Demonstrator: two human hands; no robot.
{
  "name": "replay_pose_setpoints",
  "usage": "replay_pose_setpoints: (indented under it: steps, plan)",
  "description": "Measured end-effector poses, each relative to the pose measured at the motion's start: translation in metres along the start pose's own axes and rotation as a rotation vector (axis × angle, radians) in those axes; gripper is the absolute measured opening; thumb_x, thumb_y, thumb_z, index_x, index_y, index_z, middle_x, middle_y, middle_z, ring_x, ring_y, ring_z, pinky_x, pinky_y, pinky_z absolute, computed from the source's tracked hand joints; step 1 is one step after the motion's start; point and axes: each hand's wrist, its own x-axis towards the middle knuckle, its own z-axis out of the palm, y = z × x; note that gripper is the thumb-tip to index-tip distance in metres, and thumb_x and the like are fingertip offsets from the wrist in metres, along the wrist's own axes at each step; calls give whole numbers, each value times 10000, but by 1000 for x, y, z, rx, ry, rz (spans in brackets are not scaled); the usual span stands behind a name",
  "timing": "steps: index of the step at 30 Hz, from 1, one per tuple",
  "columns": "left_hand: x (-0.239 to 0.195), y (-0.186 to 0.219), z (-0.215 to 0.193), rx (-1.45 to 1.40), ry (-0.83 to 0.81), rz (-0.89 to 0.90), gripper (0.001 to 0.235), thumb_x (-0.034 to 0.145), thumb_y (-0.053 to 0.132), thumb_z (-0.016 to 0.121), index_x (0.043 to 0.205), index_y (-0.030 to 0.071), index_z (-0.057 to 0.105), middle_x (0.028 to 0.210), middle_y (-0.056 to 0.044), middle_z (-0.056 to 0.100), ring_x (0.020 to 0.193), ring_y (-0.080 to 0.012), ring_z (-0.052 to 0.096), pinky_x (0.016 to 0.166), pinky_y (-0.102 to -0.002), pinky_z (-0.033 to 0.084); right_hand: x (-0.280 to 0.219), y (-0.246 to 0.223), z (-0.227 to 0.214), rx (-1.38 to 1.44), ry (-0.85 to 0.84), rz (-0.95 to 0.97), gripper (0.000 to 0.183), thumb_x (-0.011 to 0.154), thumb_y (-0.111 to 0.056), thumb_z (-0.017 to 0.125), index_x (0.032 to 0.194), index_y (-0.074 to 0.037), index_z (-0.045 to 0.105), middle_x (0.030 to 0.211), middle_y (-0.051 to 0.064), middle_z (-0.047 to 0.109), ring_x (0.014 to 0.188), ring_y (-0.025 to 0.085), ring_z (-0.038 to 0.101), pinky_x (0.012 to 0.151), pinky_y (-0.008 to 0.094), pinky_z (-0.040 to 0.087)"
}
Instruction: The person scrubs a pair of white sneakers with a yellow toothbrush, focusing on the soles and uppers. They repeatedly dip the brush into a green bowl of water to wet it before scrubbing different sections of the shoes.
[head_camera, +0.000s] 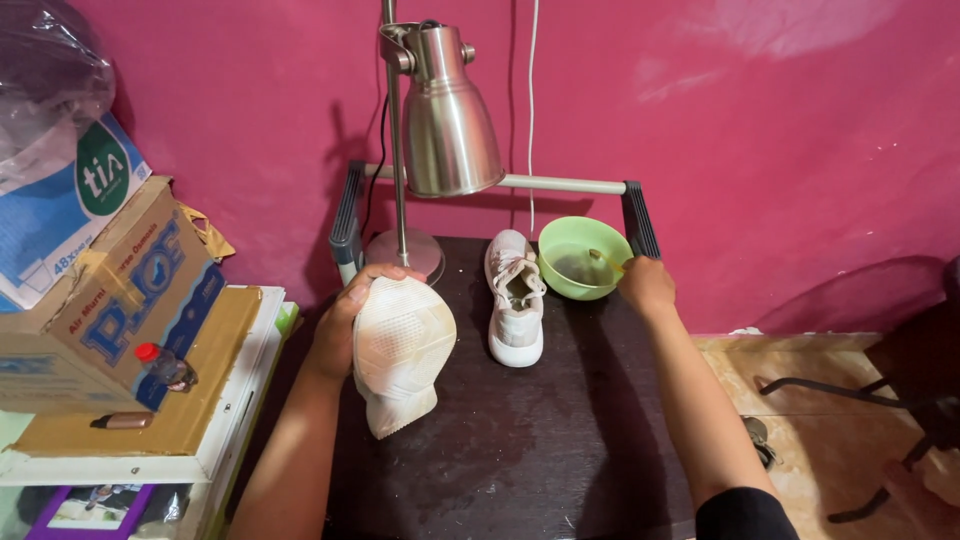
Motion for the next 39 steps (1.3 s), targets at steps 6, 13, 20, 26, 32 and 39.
replay_pose_setpoints:
  steps: [6, 13, 20, 26, 32, 39]
  plan:
    - [-1, -4, -2, -19, -18, -4, 571, 941, 428, 459, 1251, -47, 522, 1291, -356, 614, 1043, -393, 717, 902, -525, 576, 16, -1, 15, -67, -4, 50, 305, 848, -138, 643, 1070, -217, 837, 987, 218, 789, 964, 448, 756, 812, 546, 610]
    - [-1, -2, -6, -54, -6, -7, 573, 934, 442, 472, 1257, -30, 514, 1304, -355, 607, 1029, -394, 726, 886, -528, 588, -30, -12, -38, 90, 73, 37, 351, 930, -157, 569, 1196, -217, 790, 1115, 231, 749, 1007, 479, 731, 861, 586, 595]
    - [3, -2, -12, 25, -13, -8, 713, 849, 540, 557, 1313, 0, 505, 1325, -318, 609, 1110, -353, 688, 959, -482, 544, -75, 17, -22, 286, 321, -184, 527, 878, -57, 624, 1395, -149, 669, 1012, 258, 645, 971, 515, 676, 856, 591, 557]
    - [-2, 23, 25, 242, -5, 72, 625, 925, 472, 455, 1352, 29, 564, 1288, -252, 651, 1154, -301, 622, 1081, -381, 426, -90, 30, 11, 427, 483, -360, 714, 805, 65, 660, 1501, -85, 622, 992, 285, 578, 963, 524, 617, 861, 565, 503]
    - [6, 25, 15, -94, -112, 32, 406, 1010, 332, 532, 1291, 42, 572, 1324, -244, 615, 1213, -349, 602, 1026, -469, 480, -93, 18, 20, 306, 301, -149, 623, 923, -72, 557, 1505, -283, 626, 1085, 204, 583, 892, 480, 641, 781, 604, 517]
    - [7, 27, 10, -90, -84, 3, 386, 995, 337, 520, 1268, 71, 579, 1296, -231, 615, 1169, -363, 604, 963, -487, 496, -97, 8, 10, 230, 210, -103, 633, 895, -86, 546, 1492, -281, 627, 1113, 200, 598, 905, 494, 666, 759, 616, 536]
